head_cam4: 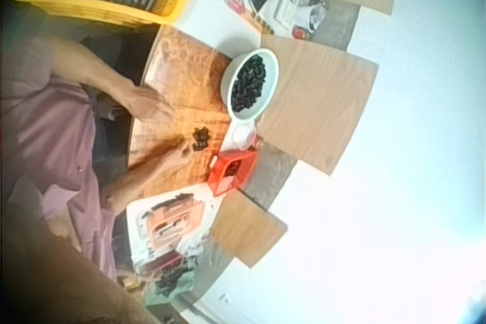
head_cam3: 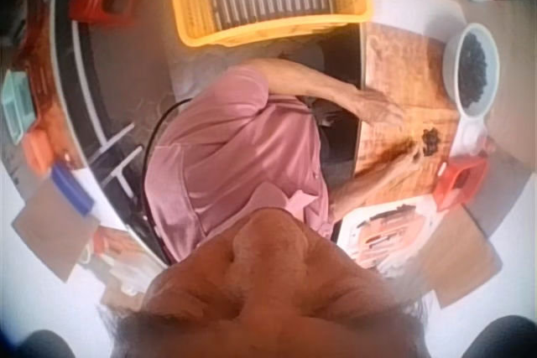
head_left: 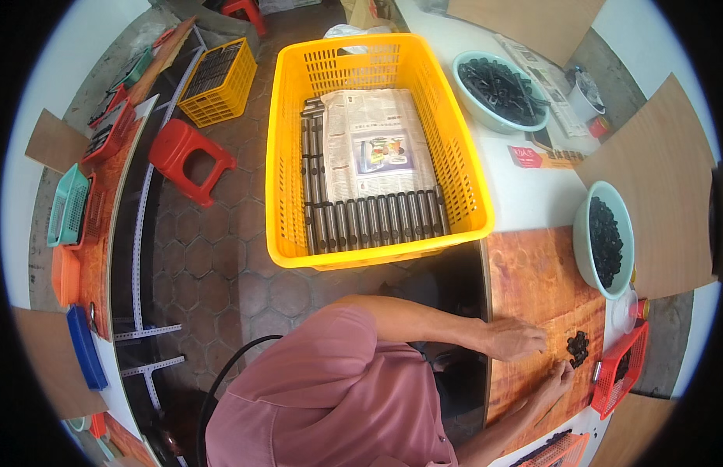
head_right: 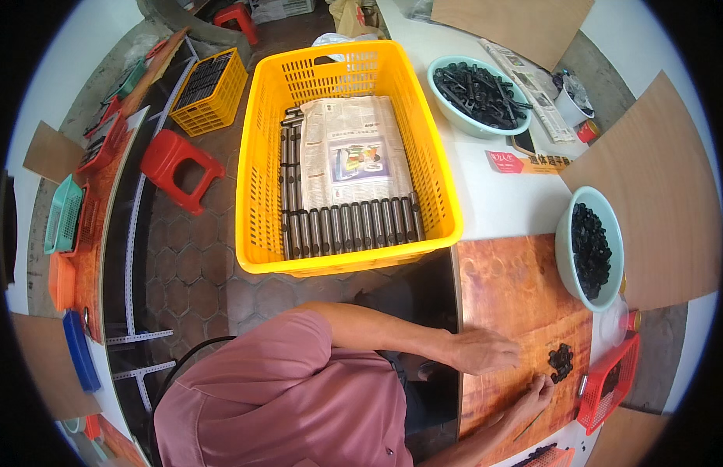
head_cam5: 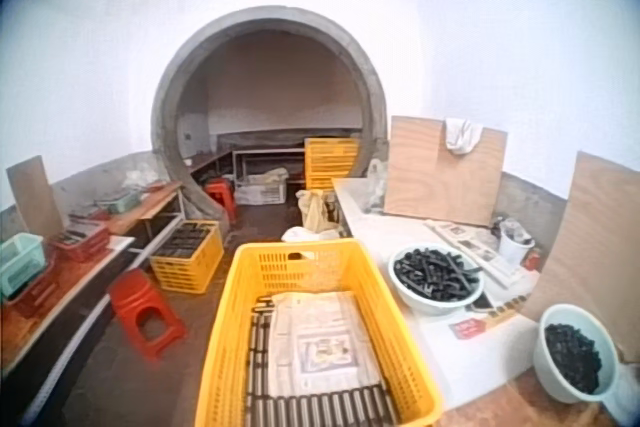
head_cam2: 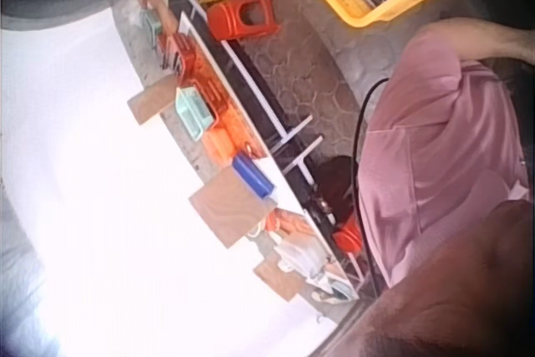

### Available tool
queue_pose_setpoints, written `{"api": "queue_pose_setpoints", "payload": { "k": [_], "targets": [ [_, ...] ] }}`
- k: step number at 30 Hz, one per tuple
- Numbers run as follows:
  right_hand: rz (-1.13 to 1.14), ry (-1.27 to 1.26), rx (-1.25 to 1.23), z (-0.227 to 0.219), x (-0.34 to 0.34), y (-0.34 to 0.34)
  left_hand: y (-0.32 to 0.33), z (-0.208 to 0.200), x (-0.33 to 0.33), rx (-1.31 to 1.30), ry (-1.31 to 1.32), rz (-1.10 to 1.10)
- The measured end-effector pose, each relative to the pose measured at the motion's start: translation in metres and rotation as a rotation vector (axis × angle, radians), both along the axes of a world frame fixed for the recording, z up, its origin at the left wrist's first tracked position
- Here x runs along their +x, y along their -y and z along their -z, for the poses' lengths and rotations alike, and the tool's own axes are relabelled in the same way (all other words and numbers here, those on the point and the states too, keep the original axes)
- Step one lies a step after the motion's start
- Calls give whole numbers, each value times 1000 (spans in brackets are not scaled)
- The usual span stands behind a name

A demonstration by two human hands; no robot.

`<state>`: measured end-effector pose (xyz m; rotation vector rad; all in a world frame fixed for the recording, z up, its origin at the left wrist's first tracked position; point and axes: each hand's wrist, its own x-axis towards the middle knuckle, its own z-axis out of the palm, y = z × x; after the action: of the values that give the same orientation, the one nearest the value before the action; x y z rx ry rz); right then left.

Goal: The person repeatedly picks small black cylindrical parts from a bowl and inserts them into a metal tube held in the left hand, then places the filled tube into a yellow basket. This cycle repeats throughout the clip.

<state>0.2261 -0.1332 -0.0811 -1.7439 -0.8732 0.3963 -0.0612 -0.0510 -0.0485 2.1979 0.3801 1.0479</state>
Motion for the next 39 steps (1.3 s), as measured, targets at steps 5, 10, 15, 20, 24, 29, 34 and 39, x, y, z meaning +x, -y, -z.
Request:
{"api": "queue_pose_setpoints", "payload": {
  "k": [5, 10, 15, 20, 24, 29, 34, 39],
  "targets": [
    [24, -84, -3, -29, -16, 30, 3, 6, -3, -64, -59, -15],
    [36, 111, -123, -46, 12, 87, -3, 6, 13, -5, -124, 71],
    [192, 398, -109, -64, 12, 100, -19, 27, 33, 70, -41, 56],
    [346, 283, -184, -75, 25, 114, -27, -3, 33, -140, -129, 41],
    [457, 279, -220, -76, 37, 128, -28, -15, 40, -277, -191, 51],
    [442, 391, -334, -64, 68, 125, -27, -10, 48, -319, -176, 105],
    [343, 479, -423, -71, 72, 77, -28, -11, 45, -358, -161, 77],
    [537, 671, -243, -102, 78, 87, -29, -8, 43, -365, -129, 78]
  ]
}}
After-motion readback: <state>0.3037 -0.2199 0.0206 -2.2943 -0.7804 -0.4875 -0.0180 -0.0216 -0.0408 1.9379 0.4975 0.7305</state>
